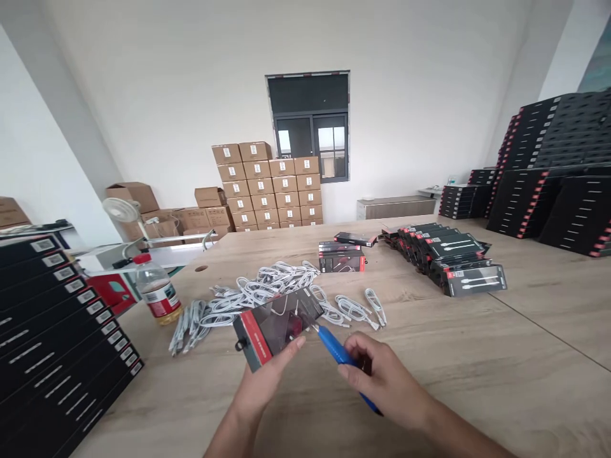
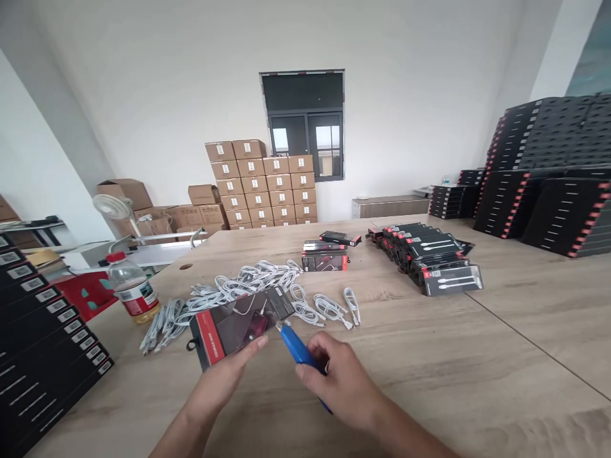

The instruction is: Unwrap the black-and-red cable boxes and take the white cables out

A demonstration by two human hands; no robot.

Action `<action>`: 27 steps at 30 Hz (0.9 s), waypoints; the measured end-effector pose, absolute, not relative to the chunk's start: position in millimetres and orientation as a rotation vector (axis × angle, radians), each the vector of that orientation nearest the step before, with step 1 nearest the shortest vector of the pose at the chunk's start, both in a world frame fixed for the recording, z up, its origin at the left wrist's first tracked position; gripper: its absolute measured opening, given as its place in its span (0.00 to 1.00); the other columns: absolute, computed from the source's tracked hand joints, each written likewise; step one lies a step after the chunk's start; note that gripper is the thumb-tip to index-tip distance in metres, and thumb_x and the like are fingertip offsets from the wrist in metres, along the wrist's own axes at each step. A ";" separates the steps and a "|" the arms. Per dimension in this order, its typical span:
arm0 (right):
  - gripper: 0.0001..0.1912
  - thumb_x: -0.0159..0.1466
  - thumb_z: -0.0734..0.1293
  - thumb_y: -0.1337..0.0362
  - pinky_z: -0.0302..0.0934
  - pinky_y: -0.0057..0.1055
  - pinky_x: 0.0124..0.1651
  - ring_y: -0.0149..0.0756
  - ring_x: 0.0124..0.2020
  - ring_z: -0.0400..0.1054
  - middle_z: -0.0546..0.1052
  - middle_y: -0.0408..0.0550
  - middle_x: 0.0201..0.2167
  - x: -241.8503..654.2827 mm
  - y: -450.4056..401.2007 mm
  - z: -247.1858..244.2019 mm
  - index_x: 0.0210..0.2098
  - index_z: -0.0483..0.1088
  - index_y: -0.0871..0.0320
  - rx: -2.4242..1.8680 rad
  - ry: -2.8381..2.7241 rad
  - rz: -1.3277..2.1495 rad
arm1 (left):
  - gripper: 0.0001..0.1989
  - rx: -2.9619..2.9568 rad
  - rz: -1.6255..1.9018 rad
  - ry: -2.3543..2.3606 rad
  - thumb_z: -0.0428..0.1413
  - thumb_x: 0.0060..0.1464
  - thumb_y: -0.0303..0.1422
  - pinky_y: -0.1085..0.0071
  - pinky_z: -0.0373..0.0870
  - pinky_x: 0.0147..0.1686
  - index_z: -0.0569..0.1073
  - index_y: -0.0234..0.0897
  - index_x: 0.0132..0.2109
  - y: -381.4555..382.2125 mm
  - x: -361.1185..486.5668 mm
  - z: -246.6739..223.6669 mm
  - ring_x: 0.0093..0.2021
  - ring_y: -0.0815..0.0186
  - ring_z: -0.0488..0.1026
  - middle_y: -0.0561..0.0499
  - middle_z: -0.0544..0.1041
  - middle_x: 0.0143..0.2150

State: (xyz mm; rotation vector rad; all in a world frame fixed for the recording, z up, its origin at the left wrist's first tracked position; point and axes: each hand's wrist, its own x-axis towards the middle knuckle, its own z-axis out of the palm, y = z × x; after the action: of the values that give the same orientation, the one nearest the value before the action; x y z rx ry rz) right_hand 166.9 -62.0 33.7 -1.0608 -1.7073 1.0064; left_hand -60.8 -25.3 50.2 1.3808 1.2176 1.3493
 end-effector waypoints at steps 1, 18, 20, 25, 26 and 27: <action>0.09 0.62 0.67 0.58 0.52 0.28 0.32 0.31 0.29 0.58 0.64 0.38 0.26 164.6 -63.3 32.5 0.32 0.65 0.55 -1.063 -1.713 1.015 | 0.23 1.420 1.320 1.244 0.68 0.48 0.42 0.50 0.62 0.67 0.79 0.41 0.51 -26.1 -60.8 50.6 0.61 0.48 0.72 0.46 0.80 0.56; 0.13 0.62 0.65 0.52 0.53 0.29 0.31 0.32 0.26 0.58 0.63 0.37 0.23 141.9 -56.0 23.7 0.30 0.63 0.54 -1.169 -1.472 0.945 | 0.35 1.339 1.633 0.826 0.70 0.37 0.17 0.64 0.56 0.70 0.79 0.49 0.53 -34.7 -32.9 55.8 0.69 0.54 0.62 0.53 0.74 0.62; 0.15 0.61 0.65 0.50 0.55 0.30 0.31 0.33 0.26 0.60 0.65 0.39 0.23 147.0 -42.5 21.5 0.29 0.64 0.55 -1.205 -1.371 0.895 | 0.32 1.373 1.632 0.836 0.70 0.38 0.19 0.65 0.56 0.70 0.80 0.49 0.51 -34.0 -29.3 52.1 0.70 0.54 0.61 0.55 0.75 0.62; 0.23 0.57 0.65 0.41 0.57 0.32 0.31 0.36 0.27 0.63 0.68 0.42 0.23 187.8 -10.2 23.5 0.29 0.65 0.55 -1.322 -1.111 0.704 | 0.33 1.349 1.525 0.700 0.72 0.29 0.17 0.61 0.52 0.72 0.83 0.47 0.46 -41.1 -17.0 49.0 0.69 0.47 0.61 0.51 0.76 0.60; 0.23 0.56 0.66 0.40 0.57 0.32 0.31 0.35 0.27 0.62 0.68 0.42 0.23 194.9 -8.8 24.9 0.29 0.65 0.55 -1.322 -1.105 0.683 | 0.34 1.351 1.521 0.706 0.72 0.28 0.16 0.60 0.51 0.73 0.83 0.46 0.46 -42.8 -16.9 49.7 0.70 0.46 0.61 0.49 0.76 0.60; 0.23 0.56 0.66 0.40 0.57 0.31 0.31 0.35 0.26 0.62 0.68 0.41 0.22 199.8 -9.4 26.3 0.29 0.65 0.55 -1.310 -1.117 0.674 | 0.35 1.347 1.516 0.733 0.72 0.28 0.17 0.58 0.51 0.73 0.82 0.47 0.47 -43.7 -18.6 50.0 0.70 0.46 0.60 0.49 0.76 0.61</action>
State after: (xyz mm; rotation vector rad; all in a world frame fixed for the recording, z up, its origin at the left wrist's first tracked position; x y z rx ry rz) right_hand 199.8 -9.4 26.3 -1.3105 -1.1169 0.6735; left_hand -18.6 -43.7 50.0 1.3467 0.7328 1.5159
